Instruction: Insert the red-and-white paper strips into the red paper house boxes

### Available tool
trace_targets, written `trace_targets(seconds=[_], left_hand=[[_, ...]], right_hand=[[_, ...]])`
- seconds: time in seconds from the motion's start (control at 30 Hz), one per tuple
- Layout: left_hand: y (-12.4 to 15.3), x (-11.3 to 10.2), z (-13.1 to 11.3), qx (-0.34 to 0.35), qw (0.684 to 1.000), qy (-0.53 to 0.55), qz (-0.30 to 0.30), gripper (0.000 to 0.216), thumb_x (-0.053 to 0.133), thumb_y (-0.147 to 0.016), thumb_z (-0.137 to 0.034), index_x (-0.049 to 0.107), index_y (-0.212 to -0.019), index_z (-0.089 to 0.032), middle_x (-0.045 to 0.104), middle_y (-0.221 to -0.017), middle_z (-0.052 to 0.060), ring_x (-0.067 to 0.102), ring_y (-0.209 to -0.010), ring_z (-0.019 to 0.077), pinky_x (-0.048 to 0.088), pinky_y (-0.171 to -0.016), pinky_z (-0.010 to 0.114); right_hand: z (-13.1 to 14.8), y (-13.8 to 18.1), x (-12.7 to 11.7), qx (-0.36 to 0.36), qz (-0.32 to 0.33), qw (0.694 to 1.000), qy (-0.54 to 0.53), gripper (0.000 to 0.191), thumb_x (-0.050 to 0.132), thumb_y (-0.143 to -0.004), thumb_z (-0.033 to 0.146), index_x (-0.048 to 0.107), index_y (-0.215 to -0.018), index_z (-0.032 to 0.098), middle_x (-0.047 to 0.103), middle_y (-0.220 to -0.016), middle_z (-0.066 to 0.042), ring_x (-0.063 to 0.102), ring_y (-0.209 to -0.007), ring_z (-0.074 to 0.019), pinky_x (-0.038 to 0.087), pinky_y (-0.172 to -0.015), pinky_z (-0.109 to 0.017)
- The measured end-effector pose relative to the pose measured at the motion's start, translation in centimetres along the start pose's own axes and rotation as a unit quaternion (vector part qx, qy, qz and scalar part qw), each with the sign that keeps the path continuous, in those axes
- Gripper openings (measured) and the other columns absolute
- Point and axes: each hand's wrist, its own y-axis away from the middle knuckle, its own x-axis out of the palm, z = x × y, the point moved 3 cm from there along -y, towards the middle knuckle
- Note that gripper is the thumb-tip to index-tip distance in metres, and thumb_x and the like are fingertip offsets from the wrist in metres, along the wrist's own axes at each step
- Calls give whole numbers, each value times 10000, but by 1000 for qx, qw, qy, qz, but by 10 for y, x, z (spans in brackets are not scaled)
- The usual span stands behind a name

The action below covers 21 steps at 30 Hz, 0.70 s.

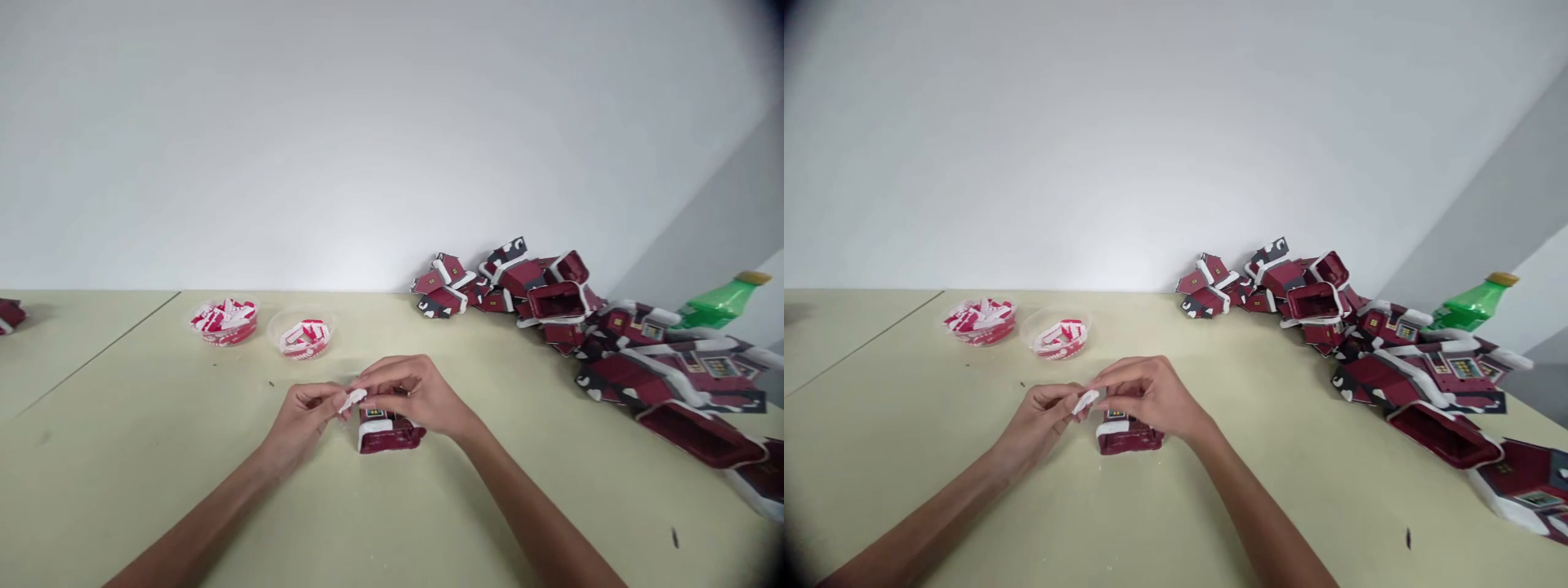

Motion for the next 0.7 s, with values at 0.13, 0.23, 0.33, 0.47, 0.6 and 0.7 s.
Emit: trace_targets(seconds=[0.13,0.23,0.33,0.47,0.6,0.7], left_hand=[[1,5,6,-12,998,58,26,524,871,-577,-655,748,-700,-160,648,-601,17,568,-557,90,488,-557,186],[3,10,7,-17,996,72,45,501,851,-627,-646,742,-731,-168,645,-623,9,582,-564,94,504,-562,191],[7,12,8,-15,997,63,52,457,787,-734,-628,751,-746,-172,687,-699,30,645,-660,131,554,-666,234],[9,8,7,33,998,-51,26,338,768,-814,-513,780,-963,-209,753,-1074,76,676,-1042,215,528,-938,292],[11,11,10,56,980,-182,61,550,813,-773,-431,651,-1284,-307,624,-1387,54,573,-1276,274,442,-1113,415],[12,14,13,49,978,-186,82,554,813,-777,-397,631,-1295,-326,587,-1423,42,560,-1298,271,441,-1125,431]], right_hand=[[5,-1,14,-52,-16,998,-26,196,833,-787,289,823,-970,221,752,-960,-67,699,-812,-159,560,-698,-249],[7,1,19,-29,-17,996,-78,183,846,-766,300,808,-911,194,750,-949,-62,704,-789,-160,583,-734,-275],[6,5,14,11,-34,995,-97,188,843,-765,290,789,-913,187,750,-844,-39,702,-726,-155,575,-686,-270],[-2,11,-13,34,-161,986,20,195,825,-783,320,801,-934,199,775,-877,-46,710,-773,-173,580,-733,-291],[-17,13,-29,51,-149,973,167,157,792,-821,289,826,-968,246,793,-940,-37,705,-770,-160,561,-704,-265],[-25,15,-26,60,-81,971,218,170,769,-842,232,823,-998,273,787,-888,-11,658,-679,-123,521,-646,-238]])
